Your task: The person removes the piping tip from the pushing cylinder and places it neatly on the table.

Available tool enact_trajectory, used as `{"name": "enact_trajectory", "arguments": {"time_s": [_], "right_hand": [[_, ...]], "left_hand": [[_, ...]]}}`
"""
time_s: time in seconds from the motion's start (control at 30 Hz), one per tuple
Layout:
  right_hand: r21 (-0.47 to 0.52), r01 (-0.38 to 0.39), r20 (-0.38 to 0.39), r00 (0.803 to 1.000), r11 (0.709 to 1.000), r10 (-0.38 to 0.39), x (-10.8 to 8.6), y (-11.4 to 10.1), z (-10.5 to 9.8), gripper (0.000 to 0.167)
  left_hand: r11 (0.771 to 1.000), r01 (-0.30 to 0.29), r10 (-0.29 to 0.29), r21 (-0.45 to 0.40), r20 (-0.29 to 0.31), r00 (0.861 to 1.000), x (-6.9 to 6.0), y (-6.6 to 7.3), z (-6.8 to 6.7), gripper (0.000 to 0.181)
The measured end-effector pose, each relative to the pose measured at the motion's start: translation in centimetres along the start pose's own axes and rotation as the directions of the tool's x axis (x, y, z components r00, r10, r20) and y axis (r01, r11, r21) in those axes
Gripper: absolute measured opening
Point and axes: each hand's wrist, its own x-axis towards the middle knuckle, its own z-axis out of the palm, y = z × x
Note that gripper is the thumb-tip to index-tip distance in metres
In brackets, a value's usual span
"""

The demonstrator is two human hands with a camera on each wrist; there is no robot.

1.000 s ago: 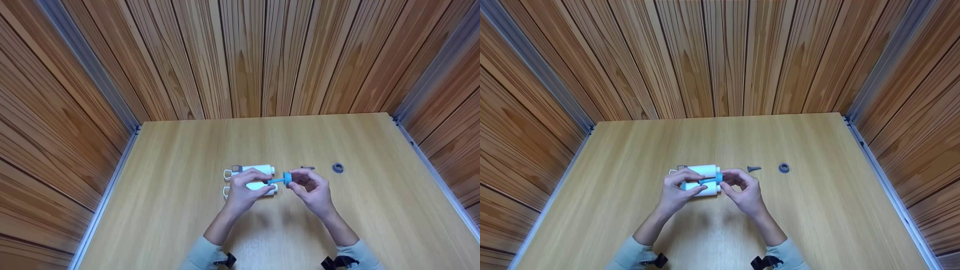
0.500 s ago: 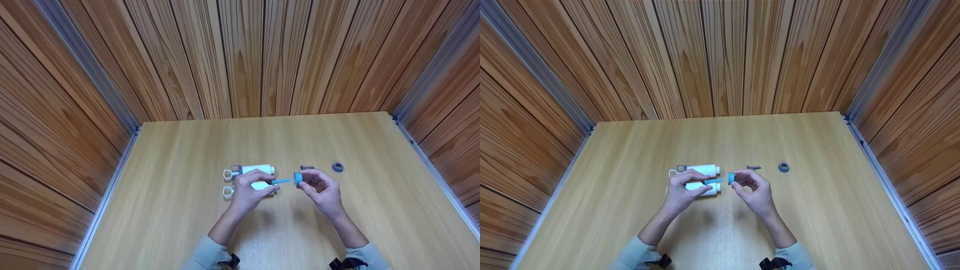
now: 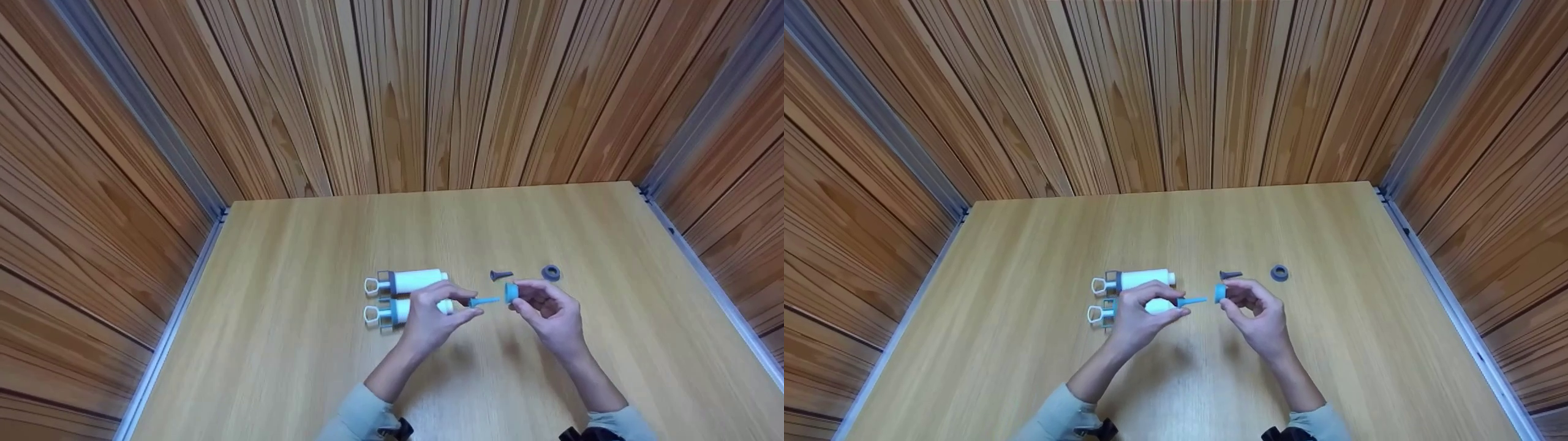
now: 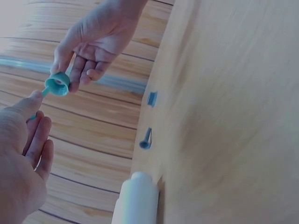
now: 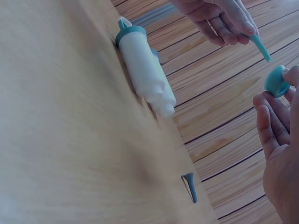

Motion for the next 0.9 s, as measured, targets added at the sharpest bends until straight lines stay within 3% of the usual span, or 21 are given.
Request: {"name": "enact_trajectory", "arguments": {"time_s": [0.3,0.47,0.7,0.9], "right_hand": [[-0.008,-0.014,-0.037,0.999,1.000,0.014,-0.5,0.3,-2.1,0.032],[-0.039,-0.039,-0.068,0.997,0.998,0.037,-0.9,0.3,-3.3,0.032],[-0.034,-0.056,-0.103,0.993,0.998,0.052,-1.6,0.4,-5.3,0.031],[-0.037,-0.077,-0.145,0.987,0.996,0.071,-2.0,0.3,-6.6,0.029]], "left_hand": [[0.997,0.058,-0.055,-0.060,0.057,0.997,0.4,0.2,2.9,0.025],[0.993,0.077,-0.072,-0.094,0.055,0.996,0.9,0.1,4.2,0.025],[0.981,0.151,-0.145,-0.121,0.057,0.988,1.4,0.3,5.4,0.025],[0.975,0.169,-0.163,-0.143,0.048,0.985,1.7,0.1,6.5,0.026]]}}
